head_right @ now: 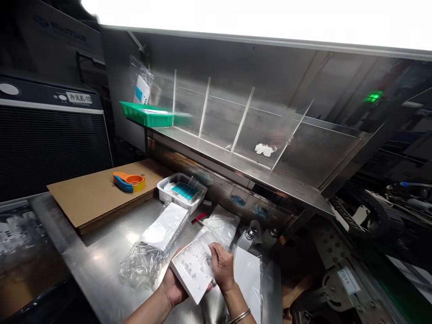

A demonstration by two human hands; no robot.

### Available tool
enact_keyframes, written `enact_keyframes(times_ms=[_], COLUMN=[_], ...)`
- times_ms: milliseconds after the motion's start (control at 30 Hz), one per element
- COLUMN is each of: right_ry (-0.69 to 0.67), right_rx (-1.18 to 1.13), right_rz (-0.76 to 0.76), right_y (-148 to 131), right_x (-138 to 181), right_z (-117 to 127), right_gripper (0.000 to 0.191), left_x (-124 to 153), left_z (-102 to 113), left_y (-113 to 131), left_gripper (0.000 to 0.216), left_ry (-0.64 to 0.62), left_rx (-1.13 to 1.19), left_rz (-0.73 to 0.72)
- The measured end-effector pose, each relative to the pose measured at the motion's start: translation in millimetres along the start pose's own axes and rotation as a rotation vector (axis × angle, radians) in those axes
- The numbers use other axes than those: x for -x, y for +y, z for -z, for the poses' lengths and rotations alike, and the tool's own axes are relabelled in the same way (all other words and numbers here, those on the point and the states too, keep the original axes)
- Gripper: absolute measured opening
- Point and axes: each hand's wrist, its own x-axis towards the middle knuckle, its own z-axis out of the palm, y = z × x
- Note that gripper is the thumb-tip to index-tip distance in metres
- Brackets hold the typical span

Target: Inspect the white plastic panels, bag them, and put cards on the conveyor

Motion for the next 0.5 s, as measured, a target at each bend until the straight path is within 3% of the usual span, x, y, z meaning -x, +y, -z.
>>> enact_keyframes(times_ms=[133,200,333,400,500], right_ry=[-0.261,-0.272,-0.132,-0.193,-0.312], right_rx=[0.017,-0.015,-0.054,-0.027,0.137], right_rz=[0.133,0.131,0.057,0.110,0.254], right_y=[-41.8,-57.3,-81.4,-97.0,-126.3], right_x=[-4.6,-16.6,-47.7,-61.2,-72.2], right_z=[-8.8,-9.3,3.8,15.7,33.8], right_gripper=[0.025,0.025,0.027,0.026,0.024], left_x=[8.0,16.2,47.2,60.9,66.8], left_z=[5.6,4.7,-0.4,-1.7,-0.1], left_y=[6.3,8.0,2.1,-4.6,-15.8], left_gripper=[0.031,0.029,0.054,0.068,0.085], left_ry=[0.102,0.084,-0.110,-0.125,-0.046], left_rx=[0.105,0.099,0.009,-0.005,-0.021], left_rz=[-0.097,-0.133,-0.043,0.006,0.037])
